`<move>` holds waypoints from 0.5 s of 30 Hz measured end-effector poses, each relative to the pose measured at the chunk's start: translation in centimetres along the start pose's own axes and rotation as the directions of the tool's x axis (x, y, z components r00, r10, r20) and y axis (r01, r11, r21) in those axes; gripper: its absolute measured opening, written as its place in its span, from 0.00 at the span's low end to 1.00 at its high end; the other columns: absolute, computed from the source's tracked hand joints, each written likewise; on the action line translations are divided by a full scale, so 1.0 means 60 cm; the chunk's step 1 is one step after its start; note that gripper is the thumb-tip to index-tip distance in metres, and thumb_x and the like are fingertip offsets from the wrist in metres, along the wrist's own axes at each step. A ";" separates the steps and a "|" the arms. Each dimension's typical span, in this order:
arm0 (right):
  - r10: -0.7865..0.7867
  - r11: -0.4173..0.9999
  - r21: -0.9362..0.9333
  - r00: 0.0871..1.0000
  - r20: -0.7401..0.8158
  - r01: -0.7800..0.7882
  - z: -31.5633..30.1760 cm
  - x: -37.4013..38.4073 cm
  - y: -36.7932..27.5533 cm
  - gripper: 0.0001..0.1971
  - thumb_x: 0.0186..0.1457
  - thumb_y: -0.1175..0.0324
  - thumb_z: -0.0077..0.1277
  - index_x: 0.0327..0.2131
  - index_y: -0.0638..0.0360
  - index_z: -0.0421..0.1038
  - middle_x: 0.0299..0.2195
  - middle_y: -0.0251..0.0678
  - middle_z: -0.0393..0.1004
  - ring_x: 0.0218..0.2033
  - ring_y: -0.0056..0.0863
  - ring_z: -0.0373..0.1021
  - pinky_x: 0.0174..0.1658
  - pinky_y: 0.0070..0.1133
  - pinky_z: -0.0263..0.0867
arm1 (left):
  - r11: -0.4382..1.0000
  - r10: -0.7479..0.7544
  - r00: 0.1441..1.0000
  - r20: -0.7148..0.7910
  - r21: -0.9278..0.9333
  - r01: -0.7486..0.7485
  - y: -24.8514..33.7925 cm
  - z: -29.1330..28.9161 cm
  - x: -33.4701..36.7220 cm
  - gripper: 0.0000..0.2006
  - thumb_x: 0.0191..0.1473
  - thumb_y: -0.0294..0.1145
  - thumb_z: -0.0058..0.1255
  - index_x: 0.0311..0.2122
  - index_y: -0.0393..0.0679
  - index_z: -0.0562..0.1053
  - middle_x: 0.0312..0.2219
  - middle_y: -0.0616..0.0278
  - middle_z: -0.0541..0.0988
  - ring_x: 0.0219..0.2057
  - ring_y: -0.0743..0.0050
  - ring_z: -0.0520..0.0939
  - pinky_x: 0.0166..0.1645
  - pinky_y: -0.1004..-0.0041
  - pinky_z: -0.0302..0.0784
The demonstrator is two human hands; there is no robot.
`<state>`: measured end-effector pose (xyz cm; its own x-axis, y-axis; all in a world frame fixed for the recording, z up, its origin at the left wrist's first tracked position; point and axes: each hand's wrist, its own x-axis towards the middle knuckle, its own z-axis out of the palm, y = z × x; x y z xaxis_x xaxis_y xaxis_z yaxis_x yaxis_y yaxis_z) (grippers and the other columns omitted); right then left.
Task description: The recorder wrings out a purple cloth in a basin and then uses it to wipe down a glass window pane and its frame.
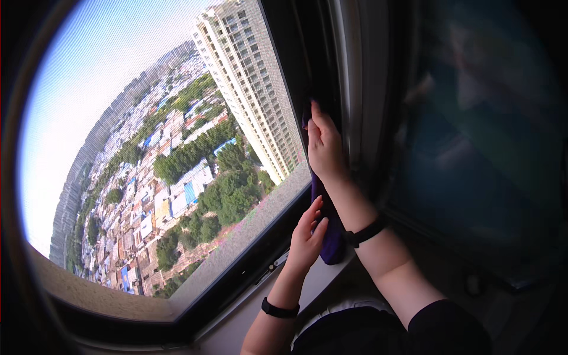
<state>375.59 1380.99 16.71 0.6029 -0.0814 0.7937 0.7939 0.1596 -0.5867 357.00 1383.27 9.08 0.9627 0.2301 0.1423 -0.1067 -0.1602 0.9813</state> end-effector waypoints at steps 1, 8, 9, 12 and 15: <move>0.000 1.000 0.000 1.000 0.002 0.000 0.002 -0.002 0.003 0.19 0.63 0.77 0.44 0.57 0.61 0.67 0.32 0.40 0.70 0.31 0.30 0.69 0.37 0.22 0.66 | 1.000 -0.007 1.000 -0.010 -0.006 0.006 0.001 -0.001 -0.001 0.28 0.62 0.28 0.48 0.67 0.47 0.59 0.61 0.55 0.68 0.60 0.63 0.69 0.62 0.66 0.64; 0.250 0.963 -0.104 0.968 0.007 -0.248 -0.005 -0.039 0.015 0.22 0.63 0.77 0.41 0.60 0.55 0.65 0.29 0.42 0.71 0.28 0.32 0.69 0.35 0.23 0.65 | 0.998 -0.037 0.998 -0.055 -0.060 0.034 0.004 -0.012 -0.008 0.26 0.62 0.26 0.48 0.65 0.45 0.62 0.60 0.57 0.69 0.59 0.67 0.70 0.60 0.68 0.66; 0.289 0.947 -0.146 0.957 0.007 -0.285 -0.006 -0.047 0.014 0.22 0.64 0.77 0.39 0.61 0.53 0.65 0.27 0.41 0.72 0.27 0.31 0.70 0.34 0.23 0.66 | 0.997 -0.040 0.997 -0.059 -0.062 0.036 0.003 -0.014 -0.009 0.26 0.62 0.26 0.48 0.65 0.45 0.62 0.60 0.57 0.69 0.59 0.67 0.70 0.60 0.68 0.66; 0.383 0.921 -0.115 0.920 0.084 -0.372 -0.014 -0.068 0.015 0.25 0.66 0.74 0.34 0.66 0.46 0.58 0.19 0.28 0.64 0.21 0.17 0.61 0.30 0.19 0.64 | 0.996 -0.030 0.997 -0.071 -0.089 0.023 0.001 -0.017 -0.010 0.26 0.61 0.25 0.47 0.65 0.45 0.63 0.60 0.58 0.70 0.58 0.68 0.71 0.60 0.69 0.66; 0.505 0.855 -0.207 0.855 0.117 -0.476 -0.017 -0.098 0.018 0.27 0.66 0.73 0.33 0.67 0.42 0.54 0.19 0.29 0.65 0.20 0.18 0.63 0.29 0.20 0.65 | 0.993 -0.053 0.997 -0.055 -0.104 0.047 0.008 -0.013 -0.010 0.26 0.61 0.20 0.44 0.66 0.40 0.60 0.59 0.62 0.69 0.56 0.76 0.70 0.59 0.74 0.66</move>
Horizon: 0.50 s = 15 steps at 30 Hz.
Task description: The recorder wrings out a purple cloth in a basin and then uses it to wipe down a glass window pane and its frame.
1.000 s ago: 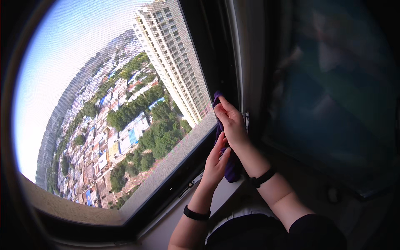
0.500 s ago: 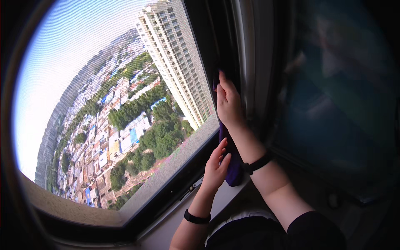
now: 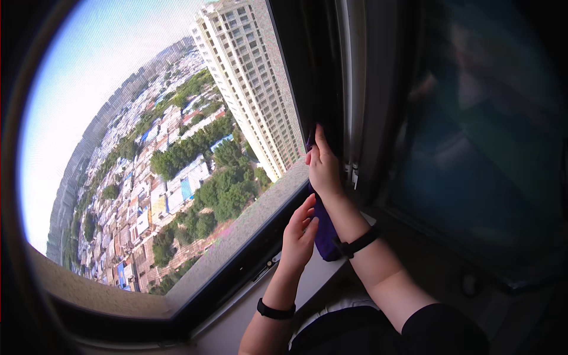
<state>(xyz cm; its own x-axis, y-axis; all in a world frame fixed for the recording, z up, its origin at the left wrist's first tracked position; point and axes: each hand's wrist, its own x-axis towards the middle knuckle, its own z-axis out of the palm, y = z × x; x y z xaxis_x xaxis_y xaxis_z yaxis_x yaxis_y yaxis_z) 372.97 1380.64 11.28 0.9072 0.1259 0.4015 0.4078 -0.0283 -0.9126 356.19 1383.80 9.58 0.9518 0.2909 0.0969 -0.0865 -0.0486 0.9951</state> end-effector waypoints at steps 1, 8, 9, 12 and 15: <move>0.017 0.999 -0.039 1.000 0.008 -0.017 -0.001 -0.003 0.004 0.28 0.66 0.71 0.33 0.68 0.41 0.51 0.18 0.30 0.65 0.20 0.19 0.64 0.30 0.20 0.65 | 1.000 0.001 1.000 0.008 0.010 -0.001 0.001 0.003 0.002 0.26 0.61 0.20 0.43 0.65 0.40 0.61 0.59 0.61 0.69 0.56 0.76 0.69 0.59 0.74 0.66; 0.067 0.997 -0.032 0.997 0.048 -0.066 -0.005 -0.023 0.057 0.28 0.66 0.72 0.33 0.68 0.40 0.51 0.17 0.30 0.64 0.19 0.18 0.63 0.29 0.21 0.65 | 0.991 0.079 0.996 -0.045 0.111 -0.074 -0.008 -0.002 0.027 0.18 0.59 0.22 0.45 0.54 0.39 0.73 0.59 0.54 0.70 0.54 0.68 0.74 0.57 0.72 0.68; 0.071 0.996 -0.050 0.997 0.034 -0.070 -0.009 -0.026 0.062 0.28 0.65 0.71 0.35 0.68 0.39 0.52 0.18 0.36 0.67 0.19 0.26 0.67 0.29 0.26 0.66 | 0.992 0.077 0.996 -0.040 0.108 -0.072 -0.012 0.000 0.029 0.18 0.59 0.22 0.45 0.54 0.39 0.73 0.59 0.54 0.70 0.54 0.68 0.74 0.57 0.72 0.68; 0.076 0.996 -0.051 0.997 0.022 -0.074 -0.010 -0.033 0.077 0.28 0.65 0.72 0.38 0.67 0.39 0.54 0.18 0.40 0.69 0.18 0.30 0.70 0.28 0.29 0.67 | 0.994 0.055 0.997 -0.049 0.099 -0.050 -0.022 0.003 0.030 0.17 0.58 0.22 0.45 0.52 0.38 0.74 0.59 0.54 0.70 0.54 0.67 0.75 0.56 0.72 0.68; 0.159 0.985 0.058 0.986 0.056 -0.163 -0.002 -0.053 0.093 0.27 0.65 0.73 0.37 0.66 0.39 0.56 0.17 0.35 0.69 0.18 0.23 0.68 0.27 0.25 0.67 | 0.982 0.038 0.997 -0.065 0.187 -0.025 -0.030 -0.006 0.022 0.17 0.58 0.22 0.45 0.53 0.39 0.74 0.59 0.55 0.70 0.54 0.69 0.74 0.56 0.72 0.68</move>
<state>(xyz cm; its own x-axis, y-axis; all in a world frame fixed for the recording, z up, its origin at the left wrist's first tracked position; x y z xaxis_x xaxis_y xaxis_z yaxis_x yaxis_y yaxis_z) 372.38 1379.94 4.92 0.9534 0.1751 0.2459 0.2482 0.0088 -0.9687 357.51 1384.62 7.91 0.9268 0.3502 0.1361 -0.0543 -0.2336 0.9708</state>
